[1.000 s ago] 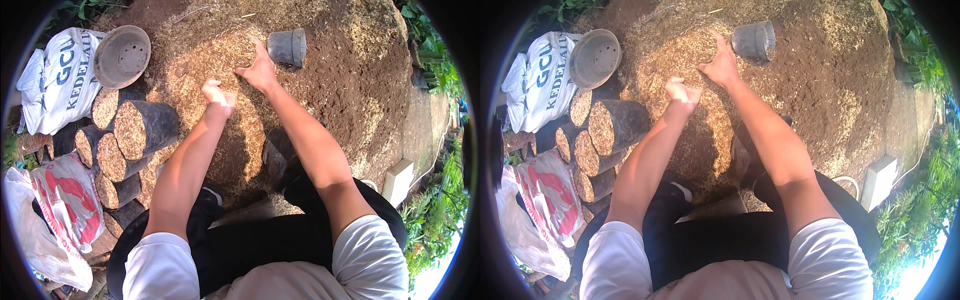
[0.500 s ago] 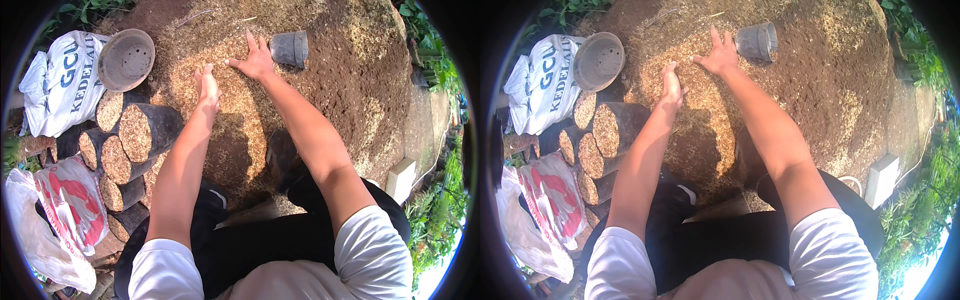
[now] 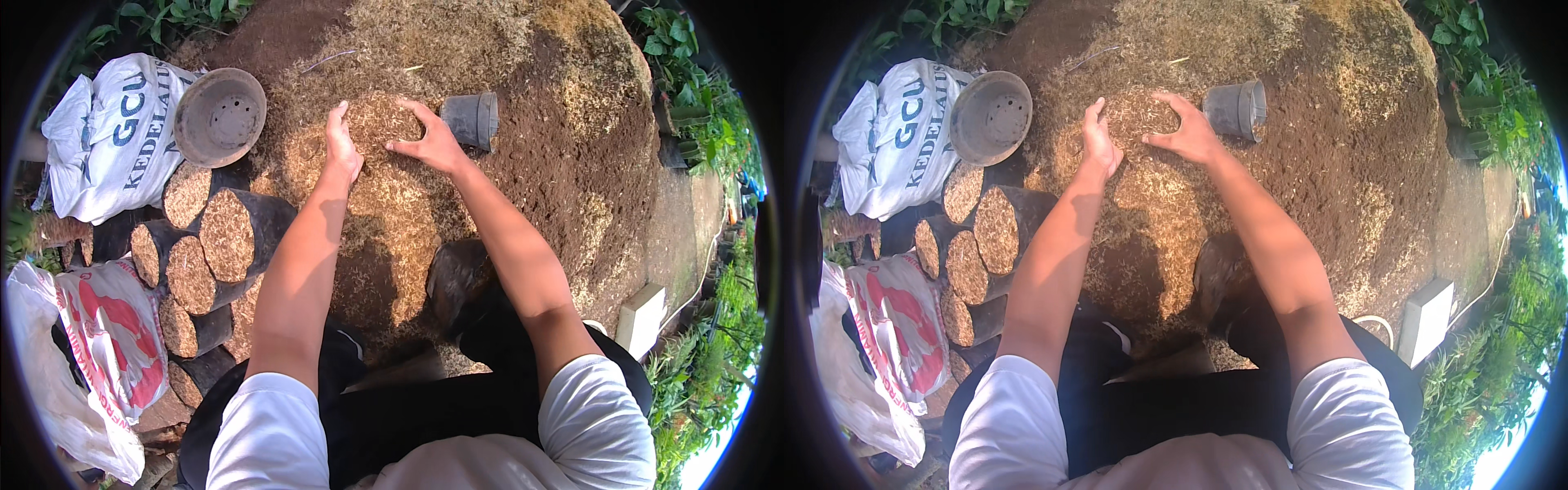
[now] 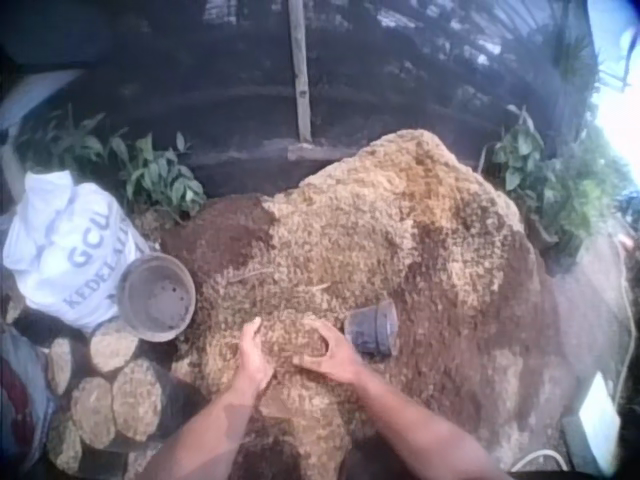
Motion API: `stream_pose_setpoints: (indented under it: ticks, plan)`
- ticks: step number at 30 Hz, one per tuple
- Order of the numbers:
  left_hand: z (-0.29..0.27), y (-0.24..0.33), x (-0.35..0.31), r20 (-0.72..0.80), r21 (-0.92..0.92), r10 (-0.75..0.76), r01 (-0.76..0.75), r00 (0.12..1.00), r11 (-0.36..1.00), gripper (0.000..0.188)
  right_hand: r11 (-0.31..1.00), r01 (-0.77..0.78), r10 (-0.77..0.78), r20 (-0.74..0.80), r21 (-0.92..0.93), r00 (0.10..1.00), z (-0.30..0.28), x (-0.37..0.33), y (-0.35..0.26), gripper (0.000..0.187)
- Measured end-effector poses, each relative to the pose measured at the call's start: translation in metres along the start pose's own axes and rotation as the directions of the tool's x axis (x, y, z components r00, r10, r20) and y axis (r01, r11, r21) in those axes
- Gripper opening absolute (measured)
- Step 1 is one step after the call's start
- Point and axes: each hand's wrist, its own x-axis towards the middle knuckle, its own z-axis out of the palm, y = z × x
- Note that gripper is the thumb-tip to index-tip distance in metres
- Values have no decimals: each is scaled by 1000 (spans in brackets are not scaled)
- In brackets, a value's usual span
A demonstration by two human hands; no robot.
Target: The person scoops grains from a large pile into small black pots using a metal cup, then places the filled pots in a row. The person repeats this process multiple times, occasionally adjusting the pile of grains.
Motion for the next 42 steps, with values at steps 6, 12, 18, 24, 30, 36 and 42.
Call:
stream_pose_setpoints:
  ticks: [6,12,18,24,30,36,42]
  plan:
    - [-6,21,3,-214,823,247,38,945,567,70,961,-177,137,-186,-213,973,-7,11,10,80]
    - [7,-18,-12,-385,710,15,286,923,644,87,870,-422,419,-67,-255,905,31,70,-1,119]
    - [-4,-28,12,-203,116,-62,87,977,989,82,919,-374,386,86,-124,919,24,73,0,130]
    - [-8,-8,15,-33,-24,-36,35,999,999,90,991,-133,133,69,-3,989,23,59,0,127]
    - [37,20,9,-102,17,229,-228,968,973,62,982,-106,104,22,155,994,-18,46,-23,121]
    - [19,18,10,-68,400,97,-62,993,914,70,974,-205,217,127,-97,968,-42,19,-36,104]
    - [-23,4,-10,-270,918,22,251,963,307,81,752,-595,659,288,-284,695,-31,-4,-34,107]
